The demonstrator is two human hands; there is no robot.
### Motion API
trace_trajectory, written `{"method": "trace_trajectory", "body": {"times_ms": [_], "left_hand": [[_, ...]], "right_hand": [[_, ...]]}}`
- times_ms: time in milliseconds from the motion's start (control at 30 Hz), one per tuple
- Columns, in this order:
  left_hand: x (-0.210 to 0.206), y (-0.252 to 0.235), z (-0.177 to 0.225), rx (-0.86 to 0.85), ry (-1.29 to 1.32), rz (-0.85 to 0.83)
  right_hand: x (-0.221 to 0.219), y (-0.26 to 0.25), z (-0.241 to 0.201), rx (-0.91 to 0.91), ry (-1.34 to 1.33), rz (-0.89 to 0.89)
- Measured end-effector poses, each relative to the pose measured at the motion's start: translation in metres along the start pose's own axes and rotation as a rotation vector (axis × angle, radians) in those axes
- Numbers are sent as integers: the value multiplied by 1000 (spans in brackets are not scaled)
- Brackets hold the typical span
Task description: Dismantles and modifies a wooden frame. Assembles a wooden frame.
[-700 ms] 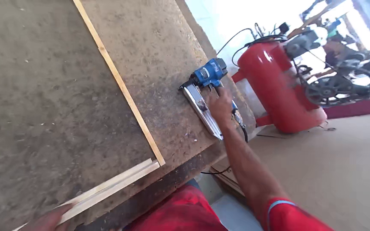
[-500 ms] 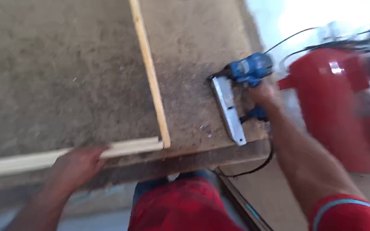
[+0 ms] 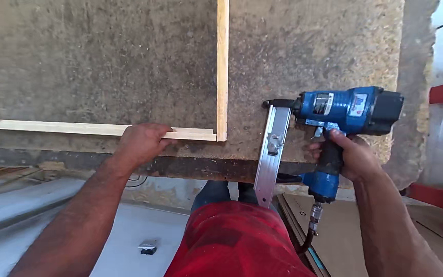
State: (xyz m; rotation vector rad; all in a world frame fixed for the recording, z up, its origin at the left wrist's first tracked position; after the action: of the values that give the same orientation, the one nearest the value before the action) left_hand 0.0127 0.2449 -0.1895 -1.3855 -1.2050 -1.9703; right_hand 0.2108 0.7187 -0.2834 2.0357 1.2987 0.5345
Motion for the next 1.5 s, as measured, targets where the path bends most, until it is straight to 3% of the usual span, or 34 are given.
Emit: {"method": "trace_trajectory", "body": {"times_ms": [100, 233, 333, 567, 733, 933, 1500], "left_hand": [[-2, 1, -1, -5, 4, 9], [-2, 2, 1, 4, -28, 23], [-1, 3, 2, 8, -47, 35], [0, 4, 13, 16, -31, 66], [1, -6, 18, 24, -86, -47], [-4, 7, 21, -17, -97, 31], [-2, 3, 23, 51, -100, -35]], "right_hand": [[-27, -6, 7, -60, -64, -186], [-54, 6, 4, 15, -248, -327], [-46, 28, -7, 112, -261, -395], [-37, 77, 13, 77, -530, -579], [-59, 70, 22, 79, -577, -644], [-64, 73, 31, 30, -584, -688], [-75, 75, 30, 26, -605, -734]]}}
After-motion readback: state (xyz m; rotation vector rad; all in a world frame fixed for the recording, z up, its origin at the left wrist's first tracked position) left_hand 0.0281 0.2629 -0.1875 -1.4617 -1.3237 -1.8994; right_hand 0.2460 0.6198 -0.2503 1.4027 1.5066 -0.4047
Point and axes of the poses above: each hand's wrist, its own y-axis away from the middle knuckle, its own x-axis out of the back of the hand, z = x × y, the point moved 9 cm from there along -y, towards the middle knuckle, and after that the axes turned 3 degrees about x, right-handed, at the moved point
